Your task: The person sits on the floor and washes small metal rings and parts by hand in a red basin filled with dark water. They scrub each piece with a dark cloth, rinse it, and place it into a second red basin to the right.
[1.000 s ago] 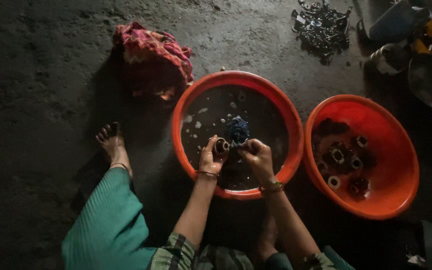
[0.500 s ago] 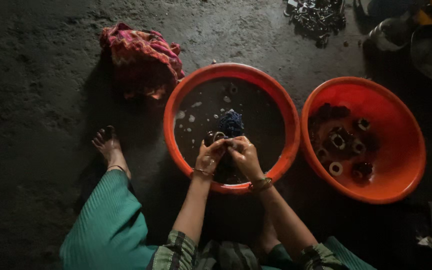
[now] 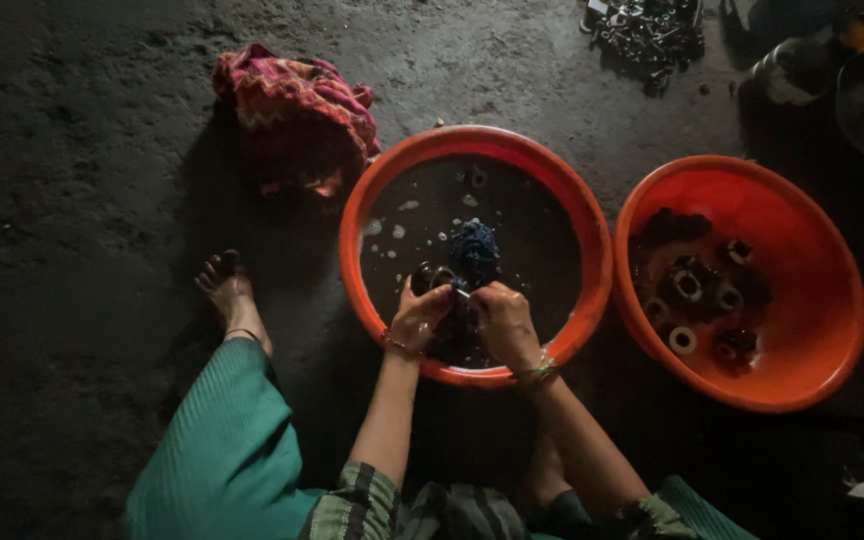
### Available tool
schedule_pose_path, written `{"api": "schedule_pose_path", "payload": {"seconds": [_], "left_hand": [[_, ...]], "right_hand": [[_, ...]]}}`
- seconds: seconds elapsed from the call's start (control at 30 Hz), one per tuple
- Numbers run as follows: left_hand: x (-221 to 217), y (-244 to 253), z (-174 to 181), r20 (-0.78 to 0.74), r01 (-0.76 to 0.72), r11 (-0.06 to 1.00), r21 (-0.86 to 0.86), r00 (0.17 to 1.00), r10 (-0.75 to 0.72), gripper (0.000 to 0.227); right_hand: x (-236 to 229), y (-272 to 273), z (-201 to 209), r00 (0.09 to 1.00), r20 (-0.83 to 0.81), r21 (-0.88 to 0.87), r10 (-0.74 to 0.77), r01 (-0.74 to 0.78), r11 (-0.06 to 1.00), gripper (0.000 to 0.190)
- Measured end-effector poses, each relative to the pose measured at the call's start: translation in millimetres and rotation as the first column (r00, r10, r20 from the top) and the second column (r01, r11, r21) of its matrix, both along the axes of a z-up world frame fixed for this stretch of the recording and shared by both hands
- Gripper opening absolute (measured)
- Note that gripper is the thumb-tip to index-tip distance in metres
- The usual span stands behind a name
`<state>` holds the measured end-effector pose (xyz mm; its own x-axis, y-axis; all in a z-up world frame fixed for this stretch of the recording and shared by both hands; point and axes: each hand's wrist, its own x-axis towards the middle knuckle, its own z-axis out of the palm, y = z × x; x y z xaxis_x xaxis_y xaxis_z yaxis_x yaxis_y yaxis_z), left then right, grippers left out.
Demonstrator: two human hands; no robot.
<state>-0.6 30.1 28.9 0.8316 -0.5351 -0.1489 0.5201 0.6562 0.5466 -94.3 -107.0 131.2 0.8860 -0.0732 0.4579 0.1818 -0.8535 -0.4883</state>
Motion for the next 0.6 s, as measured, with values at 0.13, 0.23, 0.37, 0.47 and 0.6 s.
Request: {"api": "schedule_pose_path", "payload": {"seconds": [0.13, 0.23, 0.37, 0.47, 0.6], "left_hand": [[4.4, -7.1, -7.0, -0.141, -0.024, 0.996, -0.082, 0.99, 0.013, 0.032], [10.9, -18.9, -21.2, -0.255, -0.099, 0.986, -0.132, 0.965, 0.063, 0.034], [10.8, -47.1, -51.4, -0.409, -0.174, 0.983, 0.066, 0.894, 0.186, 0.037], [15.9, -54.3, -69.7, -0.39, -0.263, 0.964, 0.051, 0.883, 0.261, 0.036], [23.9, -50.2, -76.0, -0.418, -0.402, 0.916, 0.021, 0.828, 0.373, 0.033]], "right_hand": [[-0.3, 9.8, -15.9, 0.929, -0.336, -0.039, -0.154, 0.15, 0.988, 0.028], [-4.7, 22.1, -29.4, 0.961, -0.247, -0.005, -0.12, 0.123, 0.992, 0.022], [-5.4, 29.9, -34.4, 0.989, -0.032, 0.024, -0.147, 0.148, 0.989, 0.012], [-6.5, 25.1, -22.8, 0.998, -0.041, 0.096, -0.054, 0.058, 0.994, 0.009], [-13.5, 26.5, -14.3, 0.825, -0.565, 0.249, 0.015, 0.153, 0.956, 0.016]]}}
